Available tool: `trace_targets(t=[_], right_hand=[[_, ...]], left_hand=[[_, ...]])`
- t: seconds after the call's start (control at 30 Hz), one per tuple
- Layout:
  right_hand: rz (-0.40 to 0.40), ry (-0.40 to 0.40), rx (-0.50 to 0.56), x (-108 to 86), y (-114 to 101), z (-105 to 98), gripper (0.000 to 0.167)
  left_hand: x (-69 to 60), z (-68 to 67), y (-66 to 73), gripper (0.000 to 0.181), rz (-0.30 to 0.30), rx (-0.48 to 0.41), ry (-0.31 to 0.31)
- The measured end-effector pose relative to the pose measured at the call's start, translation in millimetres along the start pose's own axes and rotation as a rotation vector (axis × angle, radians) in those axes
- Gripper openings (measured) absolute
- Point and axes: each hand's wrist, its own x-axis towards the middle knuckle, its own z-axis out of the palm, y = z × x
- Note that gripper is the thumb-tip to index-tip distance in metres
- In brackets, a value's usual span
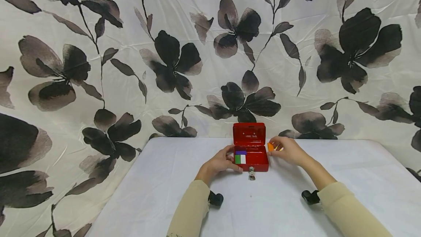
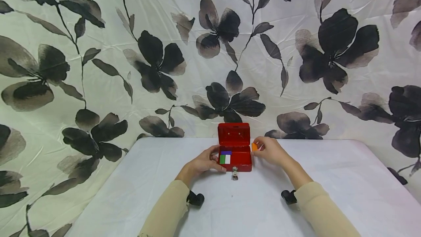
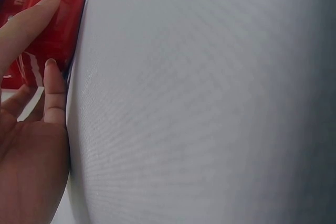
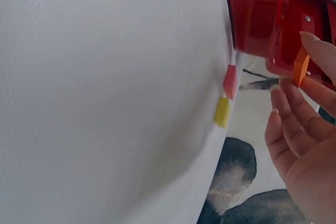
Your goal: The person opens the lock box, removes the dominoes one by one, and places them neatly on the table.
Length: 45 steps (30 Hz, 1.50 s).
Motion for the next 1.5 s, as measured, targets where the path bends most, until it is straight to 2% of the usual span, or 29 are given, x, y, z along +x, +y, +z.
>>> trace_targets(t=[0.43,0.93,1.5], right_hand=[[0.051,0.020,0.023,-7.8,10.9,-8.6,0.044],[0.033,0.045,0.014,-15.0,32.0,-20.0,0.039],[0.094,0.013,-0.006,-13.2,55.3,-19.4,0.039]], left_hand=[[-5.3,2.0,3.0,0.097,-0.005,0.004,0.015],[-2.4,1.6,2.5,0.096,-0.002,0.008,0.008],[-7.6,1.3,4.7,0.097,0.015,-0.011,0.003]])
